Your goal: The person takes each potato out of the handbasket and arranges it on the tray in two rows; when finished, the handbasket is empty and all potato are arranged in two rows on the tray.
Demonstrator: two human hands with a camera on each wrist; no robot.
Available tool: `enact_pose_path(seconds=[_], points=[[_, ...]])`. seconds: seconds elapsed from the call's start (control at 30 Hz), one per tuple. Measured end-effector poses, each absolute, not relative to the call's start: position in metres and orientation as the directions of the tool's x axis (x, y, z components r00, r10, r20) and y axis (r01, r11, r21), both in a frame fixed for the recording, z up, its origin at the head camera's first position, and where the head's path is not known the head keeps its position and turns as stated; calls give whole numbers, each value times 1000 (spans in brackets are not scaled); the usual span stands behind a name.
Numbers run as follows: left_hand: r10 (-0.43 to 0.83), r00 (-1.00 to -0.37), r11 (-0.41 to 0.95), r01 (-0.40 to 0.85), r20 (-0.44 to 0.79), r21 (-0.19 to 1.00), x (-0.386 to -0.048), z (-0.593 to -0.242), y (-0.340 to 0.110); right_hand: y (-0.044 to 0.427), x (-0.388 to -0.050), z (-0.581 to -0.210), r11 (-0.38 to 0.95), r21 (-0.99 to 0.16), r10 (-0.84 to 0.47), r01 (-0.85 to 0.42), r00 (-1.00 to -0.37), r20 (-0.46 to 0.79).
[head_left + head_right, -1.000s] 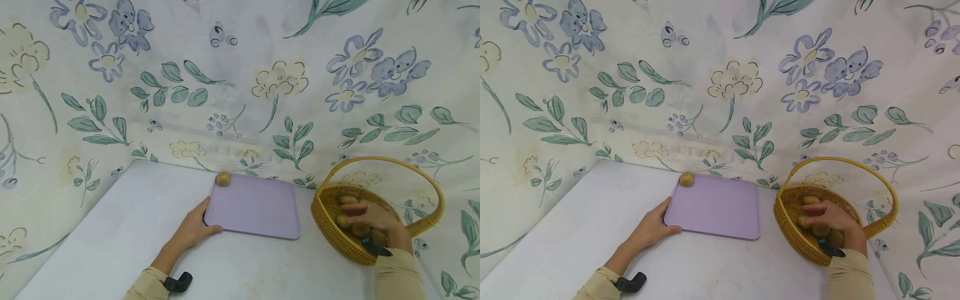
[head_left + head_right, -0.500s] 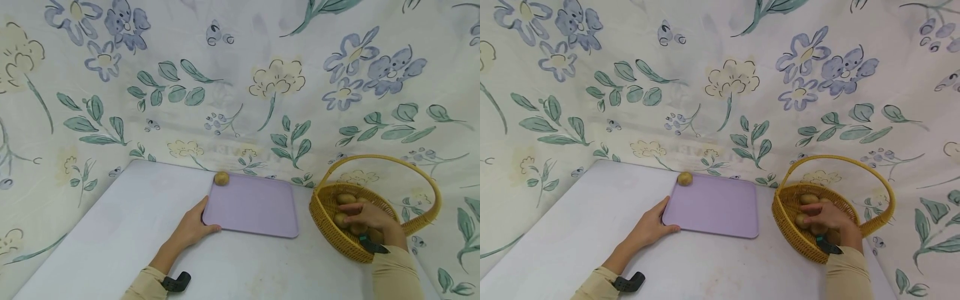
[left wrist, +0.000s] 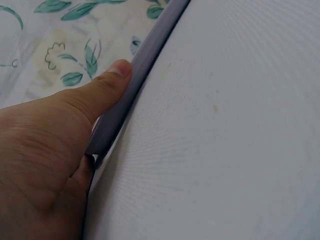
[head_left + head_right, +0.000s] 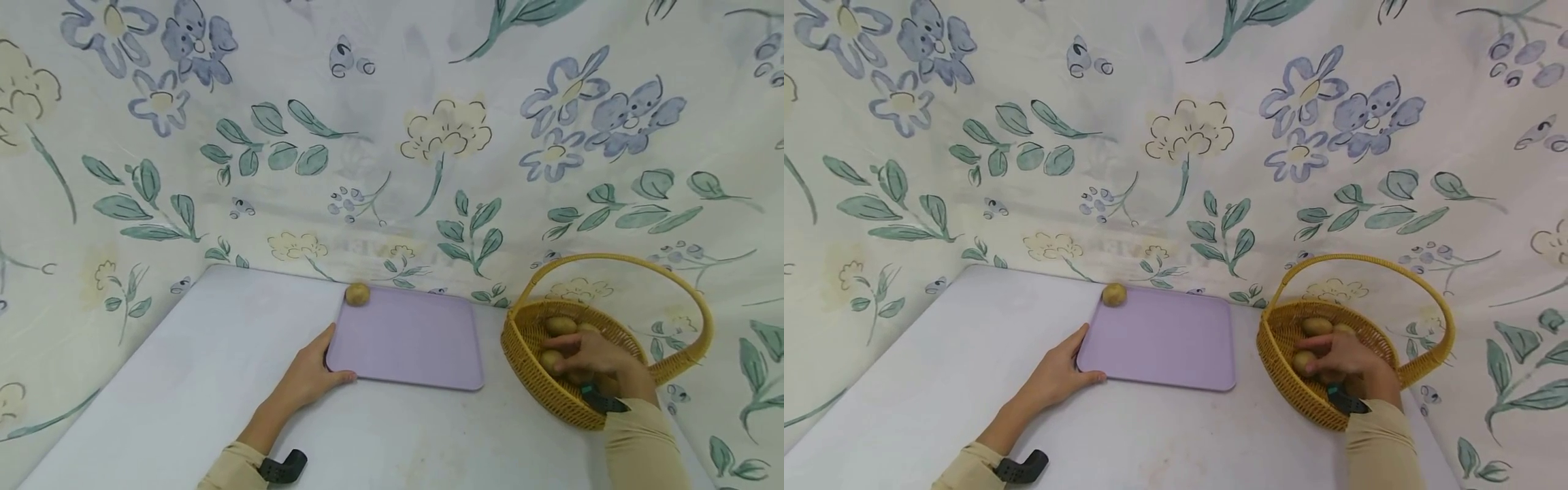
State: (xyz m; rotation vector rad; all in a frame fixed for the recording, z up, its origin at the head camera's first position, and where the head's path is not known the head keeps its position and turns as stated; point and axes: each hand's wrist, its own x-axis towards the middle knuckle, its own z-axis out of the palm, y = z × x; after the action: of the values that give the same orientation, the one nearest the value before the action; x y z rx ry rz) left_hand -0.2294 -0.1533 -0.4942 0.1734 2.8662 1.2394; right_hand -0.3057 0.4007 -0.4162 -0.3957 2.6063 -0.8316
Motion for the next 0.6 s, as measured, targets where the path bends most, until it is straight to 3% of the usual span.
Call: enact_pose_path(seconds=[0.13, 0.6], points=[[110, -993, 680, 98, 31, 726, -229, -494, -152, 401, -307, -417, 760, -634, -398, -142, -873, -281], [112, -993, 671, 108, 44, 734, -227, -496, -151, 402, -305, -420, 788, -596, -404, -154, -861, -311]])
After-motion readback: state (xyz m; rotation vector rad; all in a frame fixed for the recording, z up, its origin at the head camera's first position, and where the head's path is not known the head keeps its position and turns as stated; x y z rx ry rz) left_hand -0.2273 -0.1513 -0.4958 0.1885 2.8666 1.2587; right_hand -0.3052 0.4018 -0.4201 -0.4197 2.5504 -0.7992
